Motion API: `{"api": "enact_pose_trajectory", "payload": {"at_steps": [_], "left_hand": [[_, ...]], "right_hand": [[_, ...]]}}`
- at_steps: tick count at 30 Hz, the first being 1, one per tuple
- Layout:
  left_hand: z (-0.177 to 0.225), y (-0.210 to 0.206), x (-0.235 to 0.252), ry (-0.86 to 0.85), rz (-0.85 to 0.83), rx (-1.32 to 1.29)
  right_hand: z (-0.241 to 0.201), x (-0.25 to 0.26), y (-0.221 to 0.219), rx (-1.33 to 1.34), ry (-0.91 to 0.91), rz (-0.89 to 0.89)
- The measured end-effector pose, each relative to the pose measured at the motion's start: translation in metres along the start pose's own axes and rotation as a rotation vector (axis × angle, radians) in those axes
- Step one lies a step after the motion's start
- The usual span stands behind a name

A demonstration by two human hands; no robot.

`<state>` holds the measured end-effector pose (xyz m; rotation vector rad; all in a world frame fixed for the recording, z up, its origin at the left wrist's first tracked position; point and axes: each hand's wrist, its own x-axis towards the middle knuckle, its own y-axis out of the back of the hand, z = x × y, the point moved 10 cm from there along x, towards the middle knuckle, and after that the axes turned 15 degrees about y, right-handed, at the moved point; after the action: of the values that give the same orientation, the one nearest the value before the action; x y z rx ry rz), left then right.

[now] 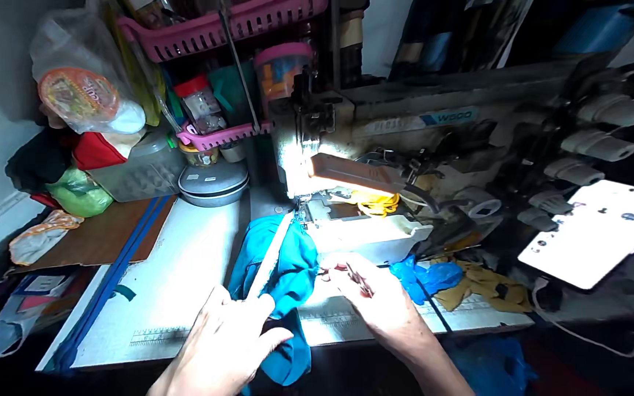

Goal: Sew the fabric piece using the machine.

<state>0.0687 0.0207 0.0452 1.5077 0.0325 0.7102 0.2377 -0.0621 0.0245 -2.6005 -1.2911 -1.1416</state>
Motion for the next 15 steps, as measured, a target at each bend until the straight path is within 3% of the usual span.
{"api": "enact_pose_trajectory", "payload": {"at_steps": [3, 4, 6, 10, 15], "left_hand": [[0.000, 0.040, -0.009, 0.170, -0.127, 0.040], [-0.004, 0.056, -0.015, 0.176, -0.072, 0.066], [-0.017, 0.084, -0.030, 0.135, 0.053, 0.177], [-0.020, 0.125, -0.059, 0.137, -0.050, 0.237], [-0.002, 0.144, -0.080, 0.032, -0.067, 0.119]], "right_hand": [[-0.021, 0.005, -0.013, 0.031, 0.148, -0.068], [-0.025, 0.007, -0.018, 0.053, 0.161, -0.092], [-0.033, 0.008, -0.029, 0.104, 0.174, -0.146], [-0.060, 0.009, -0.051, 0.187, 0.299, -0.209], [-0.106, 0.005, -0.067, 0.212, 0.557, -0.230]]}}
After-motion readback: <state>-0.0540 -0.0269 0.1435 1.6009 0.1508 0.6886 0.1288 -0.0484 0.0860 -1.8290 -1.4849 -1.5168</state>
